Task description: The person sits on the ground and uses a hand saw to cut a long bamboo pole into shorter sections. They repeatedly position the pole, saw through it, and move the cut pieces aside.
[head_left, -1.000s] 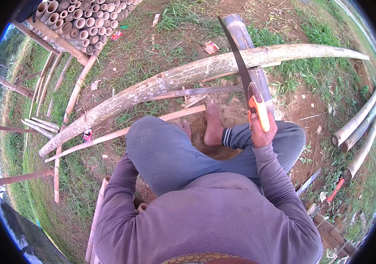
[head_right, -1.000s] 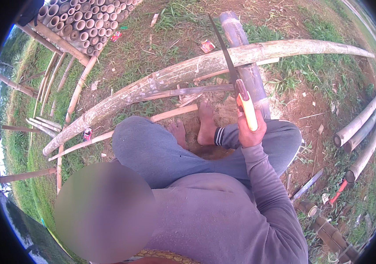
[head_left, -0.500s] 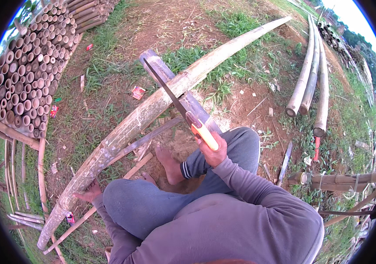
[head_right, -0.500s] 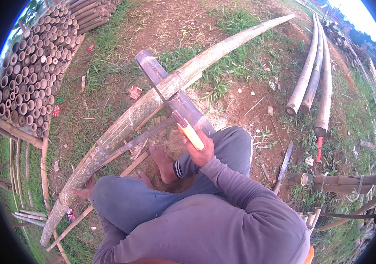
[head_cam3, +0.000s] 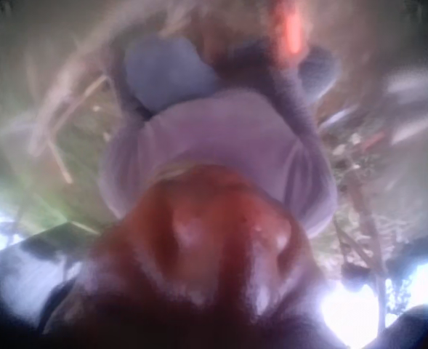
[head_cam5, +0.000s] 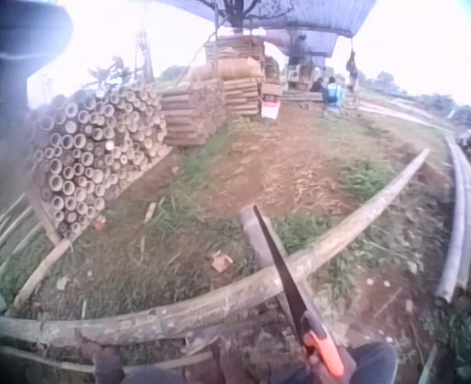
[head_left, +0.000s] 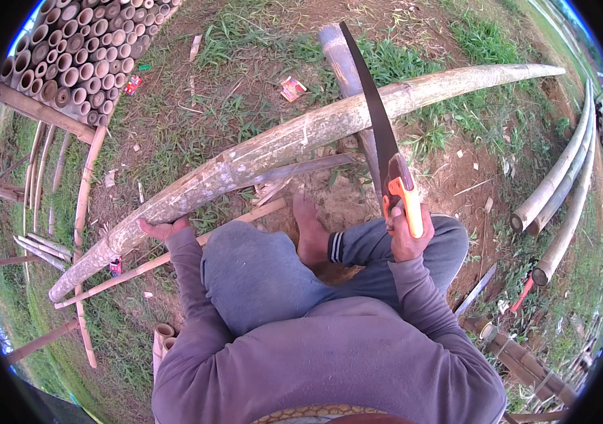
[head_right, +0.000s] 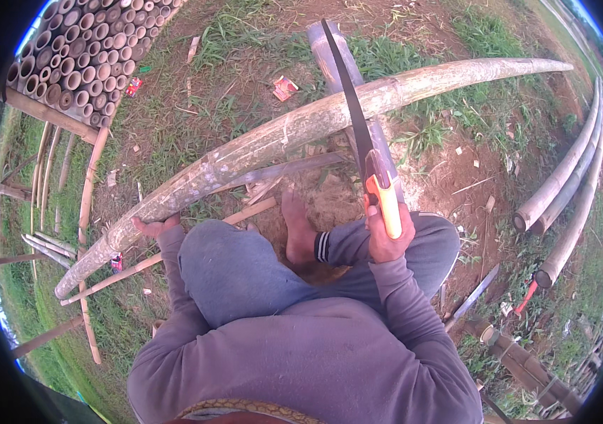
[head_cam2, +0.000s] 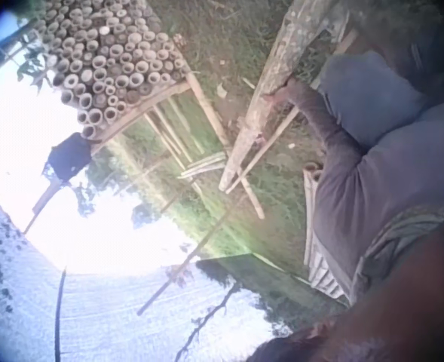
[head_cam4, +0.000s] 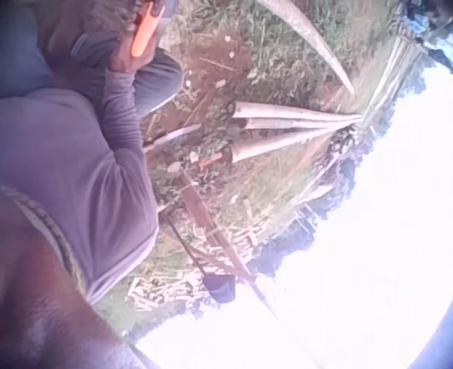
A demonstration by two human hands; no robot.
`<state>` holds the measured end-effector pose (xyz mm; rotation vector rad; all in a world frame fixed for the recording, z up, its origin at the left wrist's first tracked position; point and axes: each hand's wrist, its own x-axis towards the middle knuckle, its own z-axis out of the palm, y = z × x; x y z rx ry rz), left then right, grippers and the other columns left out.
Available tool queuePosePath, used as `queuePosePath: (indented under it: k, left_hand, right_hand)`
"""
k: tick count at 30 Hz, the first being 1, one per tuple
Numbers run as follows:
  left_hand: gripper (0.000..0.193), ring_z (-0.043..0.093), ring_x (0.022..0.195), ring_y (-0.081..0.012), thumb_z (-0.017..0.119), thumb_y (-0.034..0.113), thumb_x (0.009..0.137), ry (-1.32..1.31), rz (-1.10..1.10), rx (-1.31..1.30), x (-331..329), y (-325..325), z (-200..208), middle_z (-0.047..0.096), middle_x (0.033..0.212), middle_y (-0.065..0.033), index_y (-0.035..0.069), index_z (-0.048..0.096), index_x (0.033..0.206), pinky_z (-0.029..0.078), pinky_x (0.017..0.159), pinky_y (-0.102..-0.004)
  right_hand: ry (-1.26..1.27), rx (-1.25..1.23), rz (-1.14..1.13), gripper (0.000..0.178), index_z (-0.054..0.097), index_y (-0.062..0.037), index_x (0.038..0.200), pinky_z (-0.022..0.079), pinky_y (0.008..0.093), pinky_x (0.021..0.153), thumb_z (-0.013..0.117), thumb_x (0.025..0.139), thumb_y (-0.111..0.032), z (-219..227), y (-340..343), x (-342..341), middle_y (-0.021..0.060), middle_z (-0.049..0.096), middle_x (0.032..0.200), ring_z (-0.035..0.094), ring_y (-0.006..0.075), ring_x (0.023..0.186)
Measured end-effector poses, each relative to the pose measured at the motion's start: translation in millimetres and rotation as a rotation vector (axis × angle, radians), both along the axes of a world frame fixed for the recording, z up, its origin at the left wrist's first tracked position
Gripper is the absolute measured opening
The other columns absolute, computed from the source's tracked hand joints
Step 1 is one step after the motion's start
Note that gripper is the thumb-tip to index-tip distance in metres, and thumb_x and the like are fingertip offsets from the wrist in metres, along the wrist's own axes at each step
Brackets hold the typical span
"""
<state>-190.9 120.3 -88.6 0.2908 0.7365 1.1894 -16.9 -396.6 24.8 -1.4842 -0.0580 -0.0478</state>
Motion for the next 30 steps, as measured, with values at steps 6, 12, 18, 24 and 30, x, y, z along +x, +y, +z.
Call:
queuePosePath:
  k: [6,12,18,24,30]
  left_hand:
    - [0.101,0.049,0.145,-0.0467,0.066,0.085,0.081,0.051,-0.048,0.008,21.5,-28.8,12.6,0.051,0.159,-0.0166,0.024,0.047,0.159,0.036,0.117,-0.0784]
    - [0.106,0.051,0.143,-0.0445,0.073,0.086,0.077,0.023,-0.096,0.038,15.1,-31.6,11.0,0.053,0.156,-0.0154,0.023,0.046,0.159,0.038,0.118,-0.075]
    - [0.115,0.046,0.147,-0.0415,0.076,0.086,0.075,0.105,-0.141,-0.009,8.5,-46.5,24.8,0.044,0.163,-0.0157,0.024,0.038,0.164,0.039,0.12,-0.0703]
    - [0.118,0.05,0.137,-0.0371,0.067,0.088,0.082,0.286,-0.07,-0.134,-4.3,-48.2,8.7,0.045,0.157,-0.02,0.008,0.035,0.162,0.044,0.113,-0.0586]
    - [0.067,0.064,0.09,-0.0196,0.072,0.061,0.098,0.812,-0.32,0.207,-30.1,-68.2,-35.5,0.068,0.111,-0.0134,0.004,0.061,0.134,0.053,0.078,-0.0378]
  right_hand:
    - [-0.058,-0.008,0.008,0.019,0.063,-0.0003,0.108,0.049,0.0236,0.052,0.076,0.099,-0.01,3.8,8.2,4.1,0.0042,0.066,0.076,0.061,0.0094,0.059]
    - [-0.025,-0.024,0.046,0.017,0.065,0.0027,0.107,0.051,0.0262,0.058,0.077,0.098,-0.006,0.0,-6.7,1.6,0.0076,0.069,0.083,0.062,0.0107,0.064]
    - [-0.002,-0.029,0.083,0.019,0.063,-0.0022,0.103,0.046,0.0225,0.051,0.078,0.098,-0.012,3.1,-3.2,1.3,0.0047,0.065,0.074,0.059,0.0092,0.059]
    - [-0.048,0.019,0.106,0.019,0.065,-0.0025,0.106,0.045,0.0219,0.052,0.079,0.098,-0.011,-13.2,-5.3,-3.4,0.004,0.066,0.076,0.058,0.0085,0.059]
    - [-0.051,-0.057,0.138,0.013,0.069,0.0003,0.104,0.05,0.0252,0.06,0.078,0.097,-0.005,-9.1,-2.9,-10.8,0.0016,0.067,0.078,0.06,0.007,0.066]
